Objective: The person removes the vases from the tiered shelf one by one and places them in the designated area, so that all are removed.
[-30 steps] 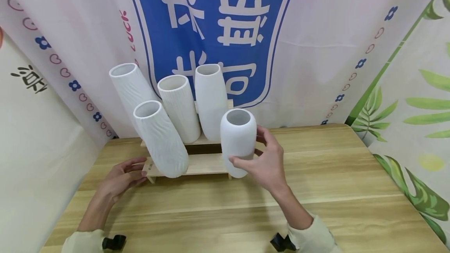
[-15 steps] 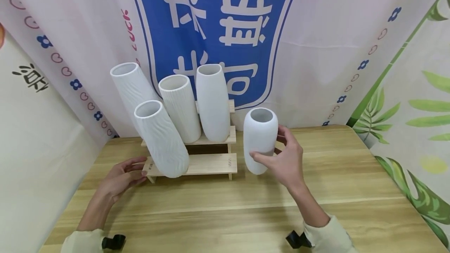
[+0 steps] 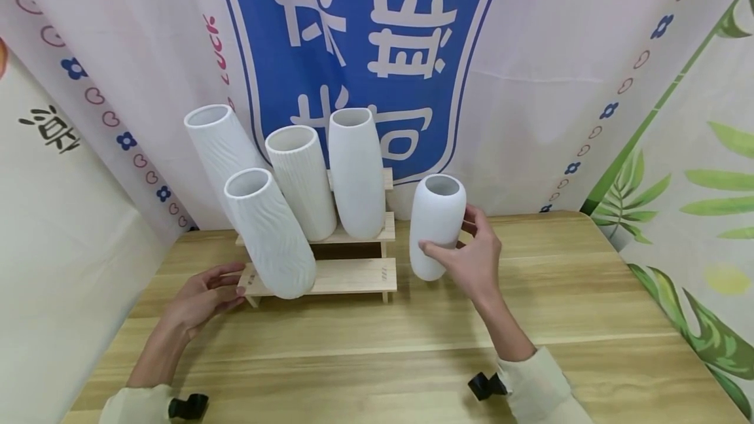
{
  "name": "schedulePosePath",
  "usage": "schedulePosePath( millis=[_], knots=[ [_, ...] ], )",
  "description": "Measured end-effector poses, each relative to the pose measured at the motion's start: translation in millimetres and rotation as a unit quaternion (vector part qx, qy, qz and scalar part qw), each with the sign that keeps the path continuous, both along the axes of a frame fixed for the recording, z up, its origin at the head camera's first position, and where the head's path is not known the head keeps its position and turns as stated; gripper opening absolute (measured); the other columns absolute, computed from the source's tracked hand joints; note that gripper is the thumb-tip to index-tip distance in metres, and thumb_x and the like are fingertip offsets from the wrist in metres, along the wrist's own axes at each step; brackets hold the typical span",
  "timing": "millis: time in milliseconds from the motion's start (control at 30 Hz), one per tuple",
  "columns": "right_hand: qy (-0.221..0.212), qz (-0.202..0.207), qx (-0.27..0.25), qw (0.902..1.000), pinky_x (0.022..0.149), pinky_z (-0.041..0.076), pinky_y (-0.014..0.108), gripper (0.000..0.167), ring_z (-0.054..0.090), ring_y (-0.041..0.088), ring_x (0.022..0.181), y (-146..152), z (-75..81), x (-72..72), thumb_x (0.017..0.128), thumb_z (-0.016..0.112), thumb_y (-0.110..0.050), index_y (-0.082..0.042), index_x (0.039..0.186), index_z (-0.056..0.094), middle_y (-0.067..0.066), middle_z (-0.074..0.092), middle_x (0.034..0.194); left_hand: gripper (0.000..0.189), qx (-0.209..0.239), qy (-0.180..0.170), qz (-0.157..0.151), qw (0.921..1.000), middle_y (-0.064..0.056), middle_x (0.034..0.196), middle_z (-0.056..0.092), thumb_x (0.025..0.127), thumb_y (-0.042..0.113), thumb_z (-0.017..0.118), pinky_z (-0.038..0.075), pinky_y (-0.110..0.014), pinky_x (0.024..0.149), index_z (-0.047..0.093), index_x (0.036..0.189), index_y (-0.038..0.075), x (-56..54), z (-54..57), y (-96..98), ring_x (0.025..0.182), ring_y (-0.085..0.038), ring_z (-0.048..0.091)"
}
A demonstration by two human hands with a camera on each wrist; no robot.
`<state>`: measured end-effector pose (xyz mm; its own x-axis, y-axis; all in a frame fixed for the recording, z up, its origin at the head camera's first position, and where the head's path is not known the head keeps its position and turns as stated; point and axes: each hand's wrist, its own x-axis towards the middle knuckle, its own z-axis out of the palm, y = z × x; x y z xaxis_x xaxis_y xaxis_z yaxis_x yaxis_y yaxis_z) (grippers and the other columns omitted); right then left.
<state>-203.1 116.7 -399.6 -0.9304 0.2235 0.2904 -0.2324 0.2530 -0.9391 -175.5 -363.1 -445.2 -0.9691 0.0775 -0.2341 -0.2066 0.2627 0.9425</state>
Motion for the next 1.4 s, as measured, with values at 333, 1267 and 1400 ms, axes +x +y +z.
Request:
schedulePosePath(
  millis=[333,1267,1400],
  knots=[
    [0.015,-0.011,-0.014,0.9997,0.1,0.065,0.055,0.085,0.062,0.033,0.124,-12.0,1.0,-13.8,0.071,0.1,-0.012,-0.005,0.145,0.057,0.014,0.063,0.141,0.071,-0.006,-0.003,0.003,1.0,-0.026,0.148,0.056,0.104,0.003,0.067,0.065,-0.028,0.098,0.029,0.163,-0.011,0.6,-0.7,0.2,0.106,-0.005,0.072],
    [0.013,-0.012,-0.037,0.9992,0.106,0.062,0.054,0.087,0.063,0.033,0.132,-24.2,-11.7,-56.4,0.074,0.099,-0.018,-0.012,0.15,0.056,0.012,0.062,0.148,0.071,0.0,0.002,0.005,1.0,-0.012,0.137,0.064,0.104,0.004,0.067,0.065,-0.025,0.096,0.03,0.163,-0.011,-0.3,-0.8,-0.1,0.105,-0.005,0.072],
    [0.011,-0.011,-0.042,0.999,0.108,0.061,0.053,0.088,0.062,0.033,0.133,-24.9,-12.3,-61.6,0.074,0.098,-0.016,-0.011,0.151,0.055,0.012,0.061,0.15,0.071,-0.002,0.002,0.005,1.0,-0.013,0.138,0.063,0.104,0.003,0.067,0.065,-0.027,0.097,0.03,0.163,-0.011,0.4,-0.9,-0.1,0.105,-0.005,0.072]
  ],
)
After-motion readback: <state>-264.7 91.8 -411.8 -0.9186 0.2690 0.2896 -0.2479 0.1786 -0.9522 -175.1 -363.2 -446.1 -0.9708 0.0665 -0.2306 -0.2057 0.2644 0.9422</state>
